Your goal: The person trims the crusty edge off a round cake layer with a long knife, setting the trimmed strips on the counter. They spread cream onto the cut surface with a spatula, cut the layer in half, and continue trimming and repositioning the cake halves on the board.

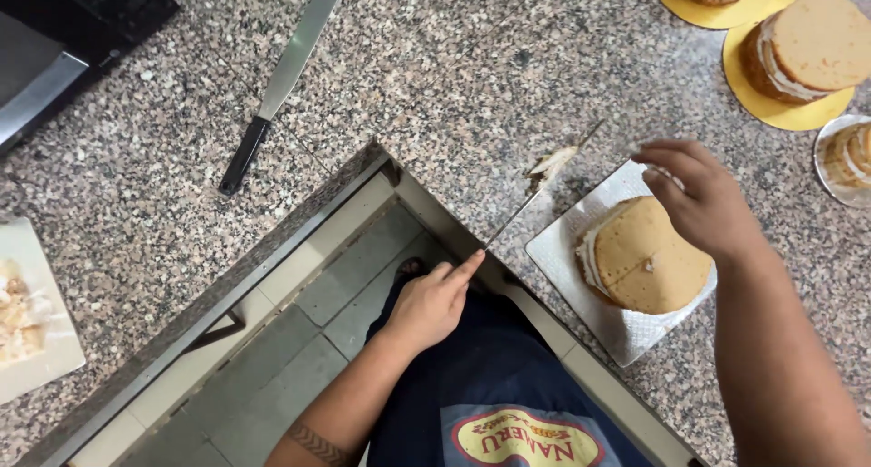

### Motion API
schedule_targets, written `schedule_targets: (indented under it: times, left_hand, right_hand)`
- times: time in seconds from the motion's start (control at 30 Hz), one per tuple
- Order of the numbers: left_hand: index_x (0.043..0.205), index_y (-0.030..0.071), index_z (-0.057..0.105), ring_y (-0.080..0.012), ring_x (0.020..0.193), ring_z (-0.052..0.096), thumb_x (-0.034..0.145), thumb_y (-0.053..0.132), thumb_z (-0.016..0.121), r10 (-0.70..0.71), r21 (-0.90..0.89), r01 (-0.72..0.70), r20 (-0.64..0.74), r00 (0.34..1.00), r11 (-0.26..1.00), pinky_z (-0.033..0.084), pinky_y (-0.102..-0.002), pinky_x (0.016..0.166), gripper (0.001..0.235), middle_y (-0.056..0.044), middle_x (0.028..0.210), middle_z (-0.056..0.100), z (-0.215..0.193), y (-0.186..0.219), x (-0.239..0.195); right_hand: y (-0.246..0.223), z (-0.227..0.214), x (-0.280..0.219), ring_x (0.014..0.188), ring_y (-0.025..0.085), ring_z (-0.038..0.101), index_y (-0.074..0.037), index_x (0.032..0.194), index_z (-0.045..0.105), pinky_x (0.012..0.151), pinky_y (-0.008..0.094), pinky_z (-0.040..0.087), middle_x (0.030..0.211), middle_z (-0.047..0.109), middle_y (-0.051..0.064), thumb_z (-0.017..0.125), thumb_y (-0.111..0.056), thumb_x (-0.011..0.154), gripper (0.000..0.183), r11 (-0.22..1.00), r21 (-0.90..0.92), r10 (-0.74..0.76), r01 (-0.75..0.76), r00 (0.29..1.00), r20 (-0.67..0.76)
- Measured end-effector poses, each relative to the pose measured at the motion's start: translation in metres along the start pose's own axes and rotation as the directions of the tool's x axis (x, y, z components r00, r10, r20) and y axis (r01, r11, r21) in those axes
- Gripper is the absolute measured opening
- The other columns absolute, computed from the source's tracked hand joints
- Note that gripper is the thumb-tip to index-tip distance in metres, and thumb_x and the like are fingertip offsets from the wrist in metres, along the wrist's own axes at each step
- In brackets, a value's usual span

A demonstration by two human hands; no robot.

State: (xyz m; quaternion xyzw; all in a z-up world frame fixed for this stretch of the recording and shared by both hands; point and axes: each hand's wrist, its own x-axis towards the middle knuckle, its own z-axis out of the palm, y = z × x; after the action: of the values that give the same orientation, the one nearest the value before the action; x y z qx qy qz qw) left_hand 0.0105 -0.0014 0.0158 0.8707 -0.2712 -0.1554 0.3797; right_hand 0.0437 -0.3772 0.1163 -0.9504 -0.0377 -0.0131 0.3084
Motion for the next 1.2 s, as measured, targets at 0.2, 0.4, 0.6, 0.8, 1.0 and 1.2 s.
schedule_targets:
  times: [0.2, 0.4, 0.6, 0.8, 1.0, 1.2]
  left_hand:
    - [0.15, 0.03, 0.05, -0.0395, 0.076, 0.067, 0.098, 0.018, 0.058, -0.038, 0.094, 0.043, -0.054, 0.998, 0.995, 0.055, -0.05, 0.069, 0.054, -0.014, 0.095, 0.064, 0.02, 0.004, 0.001]
    - [0.15, 0.031, 0.05, -0.0393, 0.08, 0.067, 0.097, 0.018, 0.058, -0.072, 0.082, 0.075, -0.039, 0.997, 0.994, 0.055, -0.05, 0.07, 0.055, -0.013, 0.097, 0.064, 0.021, 0.009, 0.002]
    - [0.15, 0.03, 0.051, -0.0385, 0.078, 0.067, 0.098, 0.018, 0.059, -0.049, 0.041, 0.052, -0.069, 0.996, 0.998, 0.055, -0.049, 0.07, 0.054, -0.013, 0.094, 0.064, 0.017, -0.002, 0.0]
    - [0.148, 0.028, 0.053, -0.0388, 0.074, 0.067, 0.098, 0.018, 0.059, 0.03, 0.048, -0.028, -0.037, 0.999, 0.998, 0.055, -0.05, 0.069, 0.052, -0.013, 0.093, 0.064, -0.001, -0.011, 0.0]
    - [0.15, 0.024, 0.052, -0.0382, 0.071, 0.066, 0.097, 0.016, 0.059, 0.107, -0.021, -0.105, 0.066, 0.992, 0.994, 0.055, -0.049, 0.064, 0.053, -0.014, 0.091, 0.062, -0.024, -0.015, 0.002]
    - [0.151, 0.022, 0.052, -0.0359, 0.07, 0.066, 0.098, 0.015, 0.06, 0.198, -0.076, -0.19, 0.125, 0.972, 0.979, 0.055, -0.047, 0.063, 0.054, -0.012, 0.088, 0.061, -0.049, -0.016, 0.013]
  right_hand:
    - [0.011, 0.028, -0.026, 0.121, 0.027, 0.063, -0.013, 0.117, 0.074, 0.108, 0.045, 0.045, 0.131, 0.068, 0.006, 0.063, -0.009, 0.096, 0.025, 0.984, -0.167, -0.065, 0.06, 0.997, -0.028]
    - [0.001, 0.085, 0.012, 0.132, 0.021, 0.053, -0.02, 0.13, 0.068, 0.118, 0.055, 0.027, 0.135, 0.065, 0.0, 0.06, -0.009, 0.083, 0.049, 0.839, -0.517, -0.081, 0.168, 0.979, 0.187]
    - [0.011, 0.106, 0.032, 0.135, 0.02, 0.051, -0.021, 0.132, 0.068, 0.119, 0.057, 0.023, 0.138, 0.063, 0.001, 0.057, -0.009, 0.082, 0.052, 0.748, -0.631, -0.083, 0.205, 0.973, 0.217]
    - [0.004, 0.102, 0.042, 0.136, 0.02, 0.052, -0.023, 0.127, 0.07, 0.119, 0.056, 0.024, 0.138, 0.064, -0.002, 0.058, -0.008, 0.084, 0.047, 0.762, -0.621, -0.041, 0.186, 0.97, 0.24]
    - [-0.024, 0.075, 0.043, 0.134, 0.023, 0.051, -0.023, 0.124, 0.071, 0.12, 0.058, 0.023, 0.134, 0.065, 0.0, 0.064, -0.008, 0.082, 0.045, 0.826, -0.554, 0.004, 0.101, 0.983, 0.184]
    - [-0.079, 0.008, 0.002, 0.132, 0.027, 0.057, -0.015, 0.13, 0.068, 0.118, 0.049, 0.033, 0.14, 0.064, 0.006, 0.062, 0.003, 0.087, 0.047, 0.959, -0.279, 0.009, -0.054, 0.987, -0.159]
